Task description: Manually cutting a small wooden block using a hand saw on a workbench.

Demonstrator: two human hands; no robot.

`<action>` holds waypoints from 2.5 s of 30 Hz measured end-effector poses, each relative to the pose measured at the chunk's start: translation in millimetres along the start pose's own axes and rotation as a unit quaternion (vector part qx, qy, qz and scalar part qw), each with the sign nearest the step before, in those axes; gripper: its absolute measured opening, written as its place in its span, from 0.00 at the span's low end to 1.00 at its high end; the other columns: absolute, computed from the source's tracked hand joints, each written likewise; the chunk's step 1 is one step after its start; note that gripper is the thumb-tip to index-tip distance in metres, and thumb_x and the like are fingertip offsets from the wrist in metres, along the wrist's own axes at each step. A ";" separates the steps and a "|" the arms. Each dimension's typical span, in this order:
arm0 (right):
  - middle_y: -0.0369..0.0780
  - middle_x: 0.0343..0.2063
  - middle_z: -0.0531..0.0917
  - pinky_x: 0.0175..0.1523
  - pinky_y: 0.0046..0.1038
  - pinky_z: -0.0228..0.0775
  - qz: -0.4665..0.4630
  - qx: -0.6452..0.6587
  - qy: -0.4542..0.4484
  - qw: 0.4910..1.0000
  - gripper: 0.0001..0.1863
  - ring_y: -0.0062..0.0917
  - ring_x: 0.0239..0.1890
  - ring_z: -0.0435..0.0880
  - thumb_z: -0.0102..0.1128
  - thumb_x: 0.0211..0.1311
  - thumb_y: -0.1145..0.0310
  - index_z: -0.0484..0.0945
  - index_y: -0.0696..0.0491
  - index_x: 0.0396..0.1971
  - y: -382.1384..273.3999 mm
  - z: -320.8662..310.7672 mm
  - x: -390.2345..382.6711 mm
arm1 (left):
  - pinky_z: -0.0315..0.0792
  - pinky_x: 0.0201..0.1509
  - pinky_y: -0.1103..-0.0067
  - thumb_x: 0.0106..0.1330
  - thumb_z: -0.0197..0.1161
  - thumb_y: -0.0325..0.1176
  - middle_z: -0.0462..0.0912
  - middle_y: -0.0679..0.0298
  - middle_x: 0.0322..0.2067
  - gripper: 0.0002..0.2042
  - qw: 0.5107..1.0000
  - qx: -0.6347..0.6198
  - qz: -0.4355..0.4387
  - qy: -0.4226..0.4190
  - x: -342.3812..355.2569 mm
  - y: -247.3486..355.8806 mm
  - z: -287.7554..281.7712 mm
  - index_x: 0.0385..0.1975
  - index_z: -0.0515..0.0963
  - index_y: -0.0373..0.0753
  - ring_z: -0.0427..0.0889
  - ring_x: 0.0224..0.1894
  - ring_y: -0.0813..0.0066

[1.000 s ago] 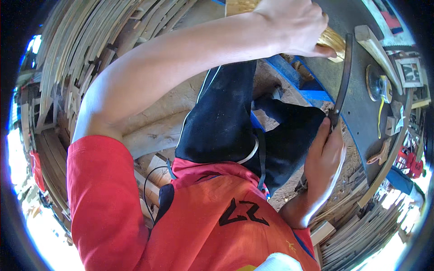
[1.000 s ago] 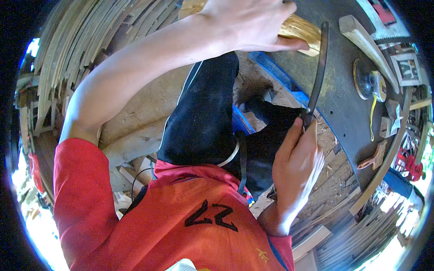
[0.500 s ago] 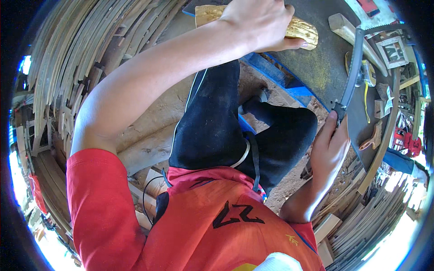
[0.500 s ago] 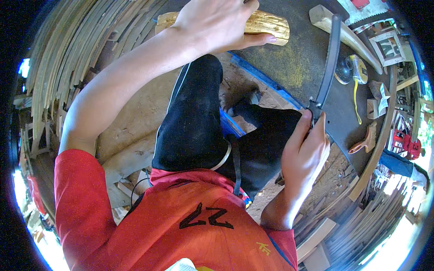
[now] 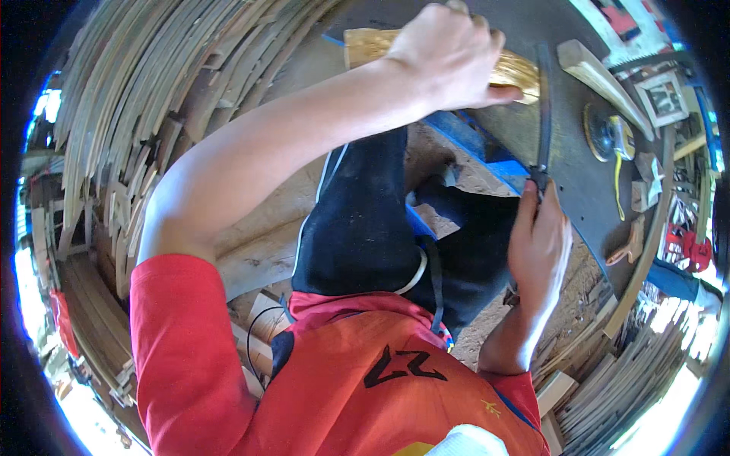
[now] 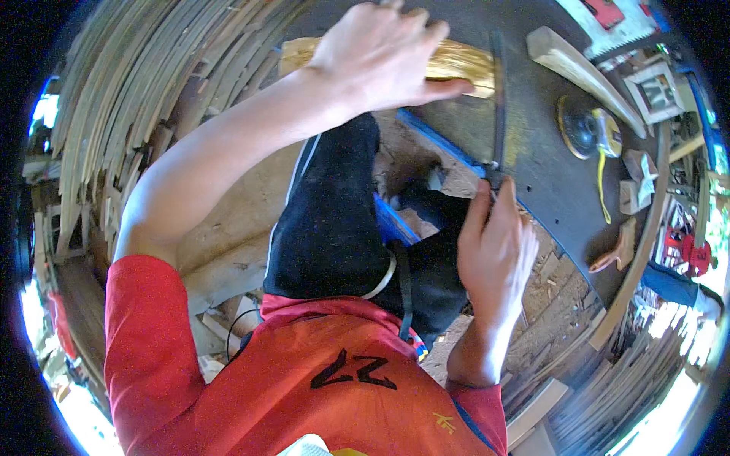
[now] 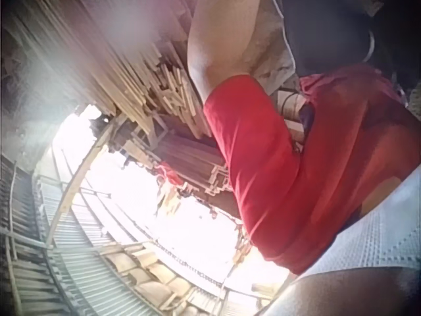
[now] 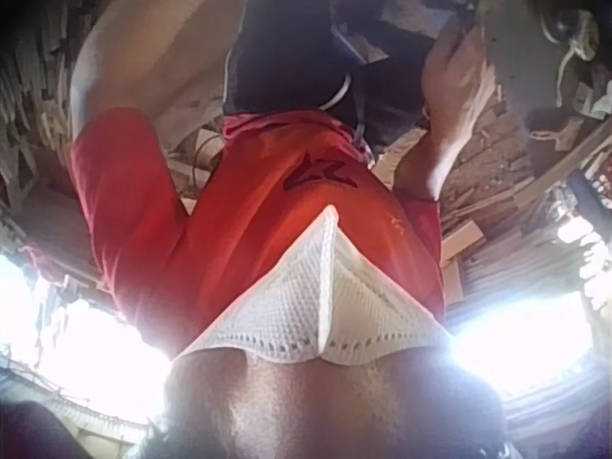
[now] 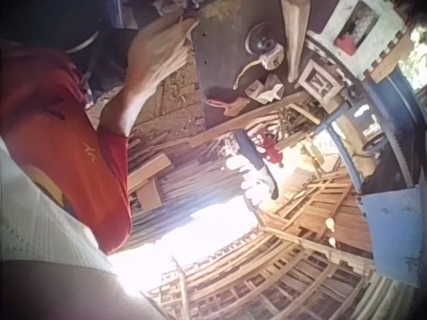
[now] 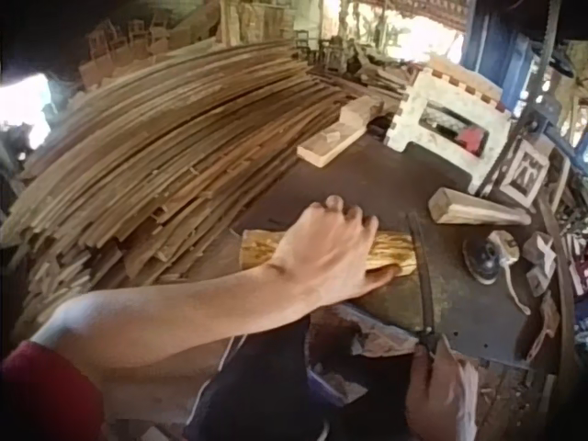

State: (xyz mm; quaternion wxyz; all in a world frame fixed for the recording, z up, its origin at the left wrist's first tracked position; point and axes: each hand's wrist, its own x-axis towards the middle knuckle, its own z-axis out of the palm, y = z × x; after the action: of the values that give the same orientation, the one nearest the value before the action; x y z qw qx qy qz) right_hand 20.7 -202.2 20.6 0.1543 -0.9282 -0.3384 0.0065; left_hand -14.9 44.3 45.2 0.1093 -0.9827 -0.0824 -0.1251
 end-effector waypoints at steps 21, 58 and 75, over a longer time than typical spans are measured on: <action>0.57 0.23 0.83 0.33 0.57 0.71 -0.010 0.021 0.010 1.000 0.17 0.57 0.27 0.83 0.46 0.81 0.60 0.79 0.58 0.42 -25.1 -1.6 3.7 | 0.83 0.42 0.64 0.67 0.53 0.72 0.89 0.53 0.35 0.37 0.998 -0.055 -0.001 -0.014 4.0 -8.7 13.3 0.36 0.87 0.37 0.89 0.38 0.58; 0.43 0.30 0.78 0.28 0.31 0.66 -0.221 0.298 -0.038 0.928 0.23 0.26 0.24 0.71 0.64 0.75 0.62 0.72 0.66 0.56 58.3 -17.1 3.1 | 0.80 0.45 0.62 0.64 0.60 0.72 0.88 0.58 0.35 0.34 0.988 -0.154 0.014 0.000 52.5 -67.2 2.3 0.32 0.87 0.39 0.87 0.41 0.52; 0.55 0.40 0.82 0.34 0.37 0.74 -0.149 0.331 -0.117 0.925 0.22 0.35 0.37 0.83 0.68 0.72 0.64 0.74 0.67 0.53 42.0 -13.0 -4.0 | 0.70 0.26 0.73 0.66 0.75 0.33 0.82 0.67 0.23 0.08 0.700 -0.623 0.316 0.147 -115.1 -16.6 -198.0 0.30 0.84 0.37 0.80 0.24 0.66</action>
State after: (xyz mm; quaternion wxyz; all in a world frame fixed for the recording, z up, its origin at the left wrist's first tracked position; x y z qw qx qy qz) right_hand 45.4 -238.8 20.4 0.4111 -0.7561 -0.4668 0.2033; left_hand -173.0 -1.8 205.2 -0.4841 -0.7639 0.3468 -0.2488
